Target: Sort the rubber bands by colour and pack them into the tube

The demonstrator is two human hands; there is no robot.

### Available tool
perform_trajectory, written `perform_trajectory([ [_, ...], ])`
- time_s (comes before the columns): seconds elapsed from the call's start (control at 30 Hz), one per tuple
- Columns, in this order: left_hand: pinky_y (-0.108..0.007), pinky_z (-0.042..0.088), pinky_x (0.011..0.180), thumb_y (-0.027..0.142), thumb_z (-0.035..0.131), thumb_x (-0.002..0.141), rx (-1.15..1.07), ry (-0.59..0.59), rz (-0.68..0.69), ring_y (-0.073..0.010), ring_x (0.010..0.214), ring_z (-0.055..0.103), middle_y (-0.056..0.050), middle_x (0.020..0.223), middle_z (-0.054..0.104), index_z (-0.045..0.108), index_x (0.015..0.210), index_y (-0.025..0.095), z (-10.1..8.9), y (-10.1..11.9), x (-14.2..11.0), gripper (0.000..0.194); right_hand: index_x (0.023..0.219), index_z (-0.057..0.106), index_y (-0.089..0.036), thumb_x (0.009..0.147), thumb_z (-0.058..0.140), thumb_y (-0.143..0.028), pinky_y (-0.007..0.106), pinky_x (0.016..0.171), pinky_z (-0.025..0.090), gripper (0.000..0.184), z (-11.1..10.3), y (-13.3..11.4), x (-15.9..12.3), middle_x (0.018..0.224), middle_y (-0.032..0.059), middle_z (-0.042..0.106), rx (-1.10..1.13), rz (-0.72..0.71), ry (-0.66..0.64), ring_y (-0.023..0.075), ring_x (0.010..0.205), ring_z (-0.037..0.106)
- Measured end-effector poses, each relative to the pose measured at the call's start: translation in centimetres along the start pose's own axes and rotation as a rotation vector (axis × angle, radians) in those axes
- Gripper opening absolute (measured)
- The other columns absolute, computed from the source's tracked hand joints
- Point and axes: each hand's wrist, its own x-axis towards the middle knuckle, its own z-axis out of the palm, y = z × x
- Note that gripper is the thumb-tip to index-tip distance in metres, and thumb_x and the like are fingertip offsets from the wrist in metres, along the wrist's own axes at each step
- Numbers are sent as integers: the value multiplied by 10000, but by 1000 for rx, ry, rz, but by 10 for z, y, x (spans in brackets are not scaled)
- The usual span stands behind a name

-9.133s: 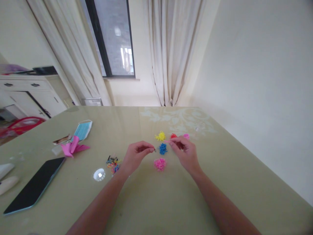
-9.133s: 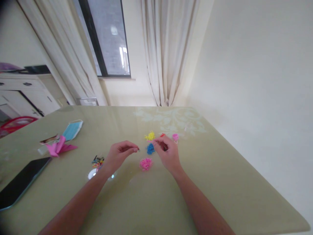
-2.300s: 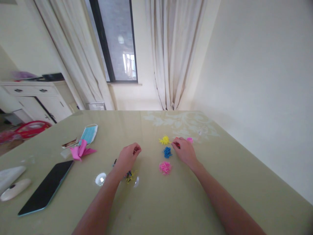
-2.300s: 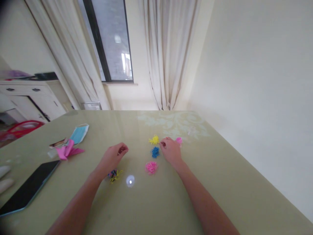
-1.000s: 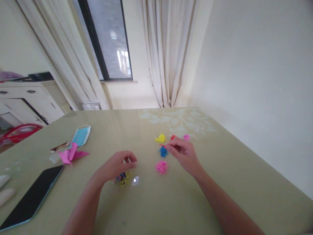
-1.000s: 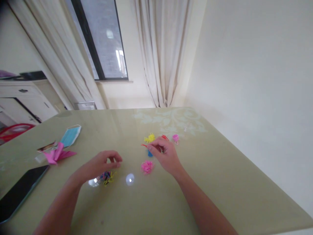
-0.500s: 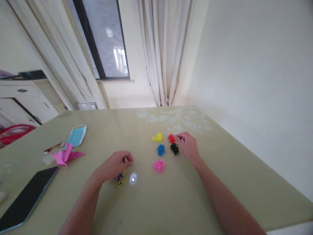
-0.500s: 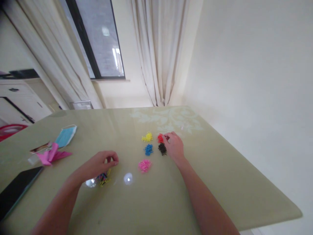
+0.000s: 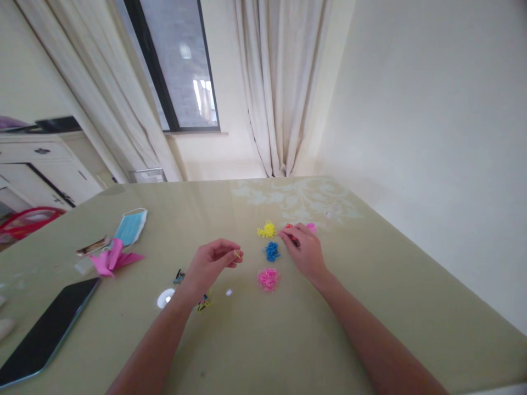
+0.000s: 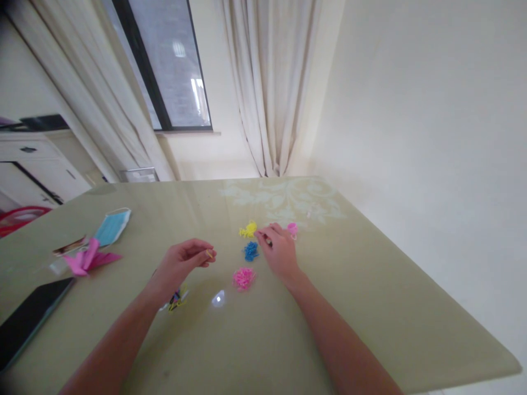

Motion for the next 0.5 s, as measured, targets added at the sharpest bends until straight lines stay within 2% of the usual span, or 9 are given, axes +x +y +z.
perform_trajectory([
  [0.1,-317,588,726,535,871,710,-76,10,-36,-225,833,760,-85,894,814,731,930,180,13,0,-5,441,1108,748,-216,997,671,-406,340,839,511,233,8,-30,-15,973,70,729,97,-186,-72,211,898,672],
  [0.2,-294,574,696,509,879,718,-97,-12,-64,-218,810,765,-73,836,808,728,912,176,24,-2,-9,414,1078,743,-218,968,713,-426,331,794,506,237,17,-45,-27,931,58,719,110,-280,-95,204,855,655],
  [0.33,-287,566,696,492,886,714,-109,-21,-84,-233,844,778,-78,834,815,723,895,178,29,-2,-12,397,974,751,-226,1003,672,-343,320,742,483,144,18,-48,-29,840,41,694,114,-314,-39,184,784,630],
  [0.5,-290,562,694,491,882,714,-100,-17,-83,-244,859,783,-82,838,819,719,893,179,29,-2,-11,394,1001,756,-228,992,683,-288,321,745,481,95,12,-47,-24,857,39,708,134,-353,-40,176,794,635],
])
